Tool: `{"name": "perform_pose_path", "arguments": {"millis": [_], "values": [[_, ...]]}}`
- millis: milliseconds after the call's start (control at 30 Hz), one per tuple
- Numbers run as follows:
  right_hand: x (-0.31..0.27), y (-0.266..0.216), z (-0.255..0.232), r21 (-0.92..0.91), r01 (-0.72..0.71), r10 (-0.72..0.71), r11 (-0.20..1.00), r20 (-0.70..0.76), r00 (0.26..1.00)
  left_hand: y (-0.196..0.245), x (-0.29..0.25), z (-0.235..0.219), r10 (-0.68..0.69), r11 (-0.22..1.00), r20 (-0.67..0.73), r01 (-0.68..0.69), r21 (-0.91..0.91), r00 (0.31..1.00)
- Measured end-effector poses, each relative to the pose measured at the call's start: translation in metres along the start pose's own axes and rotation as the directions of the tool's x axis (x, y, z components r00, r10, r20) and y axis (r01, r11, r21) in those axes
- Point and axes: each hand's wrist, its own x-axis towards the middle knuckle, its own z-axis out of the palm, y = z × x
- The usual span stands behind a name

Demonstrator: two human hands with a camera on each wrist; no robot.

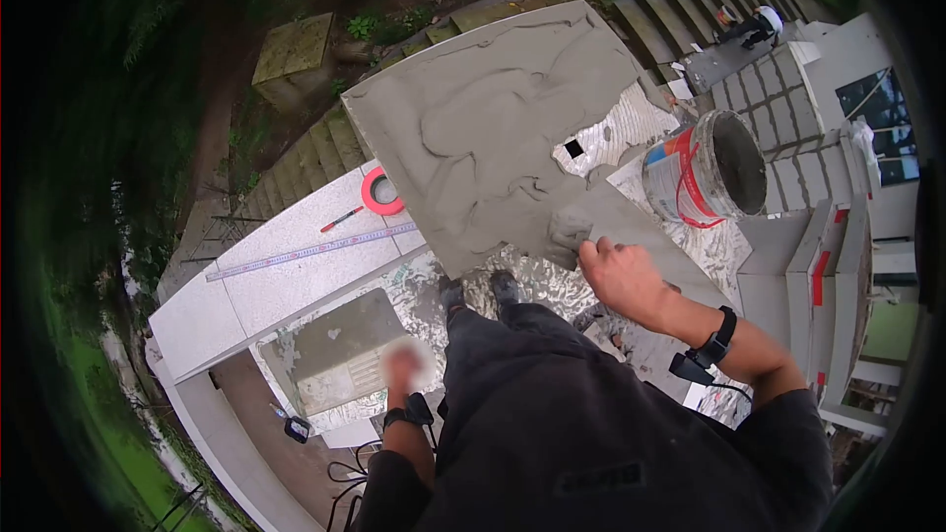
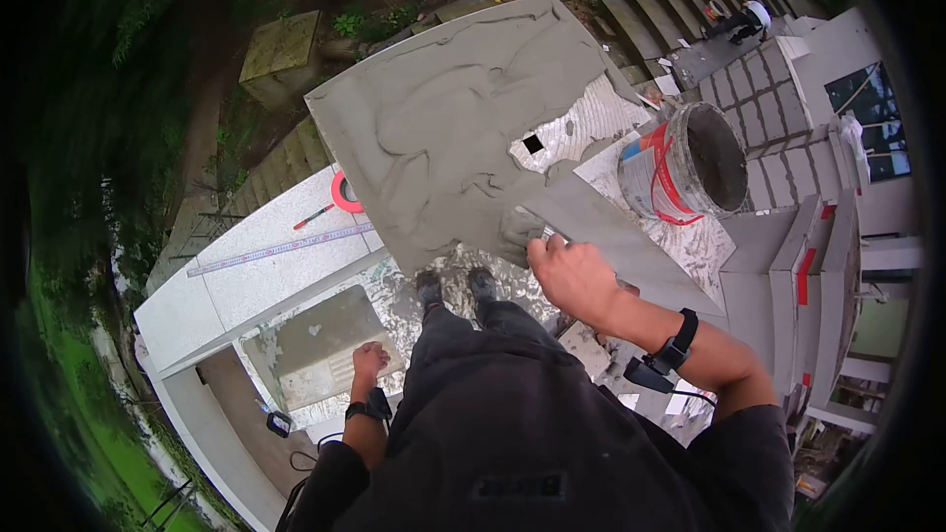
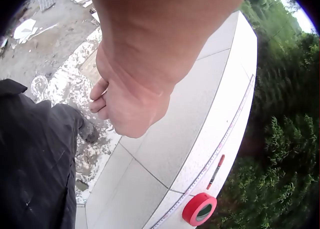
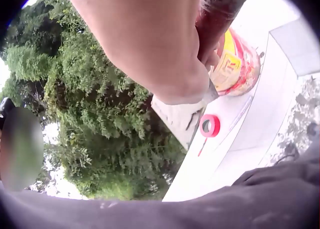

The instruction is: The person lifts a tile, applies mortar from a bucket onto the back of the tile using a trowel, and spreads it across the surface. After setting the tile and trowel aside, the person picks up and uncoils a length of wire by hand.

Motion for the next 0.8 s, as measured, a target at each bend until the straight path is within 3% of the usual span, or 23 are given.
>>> {"name": "perform_pose_path", "arguments": {"millis": [67, 100, 133, 200, 233, 267, 333, 367, 433, 467, 533, 800], "values": [[-0.003, 0.023, 0.010, -0.004, -0.216, 0.215, 0.976, -0.094, 0.972, -0.002, -0.003, 0.002, -0.016, 1.000, 0.002, 0.016, -0.023, 1.000], [-0.004, 0.031, 0.010, 0.103, -0.342, 0.350, 0.934, -0.083, 0.933, -0.005, -0.003, 0.000, -0.011, 1.000, -0.006, 0.011, -0.019, 1.000], [-0.004, 0.031, 0.010, 0.101, -0.343, 0.352, 0.934, -0.084, 0.932, -0.008, -0.003, -0.001, -0.005, 1.000, -0.016, 0.004, -0.018, 1.000], [-0.009, 0.028, 0.011, 0.451, -0.406, 0.443, 0.795, 0.024, 0.896, -0.024, 0.004, -0.005, -0.018, 1.000, 0.016, 0.017, 0.003, 1.000], [-0.006, 0.021, 0.019, 0.635, -0.339, 0.438, 0.694, 0.001, 0.899, -0.032, 0.006, -0.008, -0.031, 0.999, 0.050, 0.029, 0.032, 0.998], [0.000, 0.013, 0.023, 0.637, -0.345, 0.449, 0.689, -0.002, 0.893, -0.034, 0.005, -0.008, -0.025, 0.999, 0.057, 0.023, 0.041, 0.998], [0.010, -0.002, 0.025, 0.732, -0.151, 0.256, 0.665, -0.033, 0.966, -0.035, 0.004, -0.006, -0.081, 0.993, 0.030, 0.079, 0.083, 0.996], [0.013, -0.006, 0.016, 0.735, -0.157, 0.272, 0.659, -0.039, 0.961, -0.029, 0.000, -0.005, -0.090, 0.992, 0.036, 0.087, 0.087, 0.995], [0.017, -0.003, -0.004, 0.354, -0.143, 0.156, 0.924, -0.007, 0.988, -0.018, -0.004, -0.005, -0.078, 0.994, 0.040, 0.074, 0.082, 0.996], [0.019, 0.006, -0.004, 0.360, -0.157, 0.172, 0.920, -0.010, 0.985, -0.013, -0.006, -0.005, -0.074, 0.996, 0.037, 0.072, 0.062, 0.997], [0.016, 0.027, -0.001, 0.216, -0.315, 0.341, 0.924, -0.098, 0.935, -0.004, -0.005, -0.005, -0.058, 0.996, 0.037, 0.055, 0.069, 0.998], [0.017, 0.062, -0.017, 0.263, -0.392, 0.429, 0.882, -0.102, 0.897, 0.005, 0.015, -0.012, -0.067, 0.995, 0.076, 0.062, 0.076, 0.995]]}}
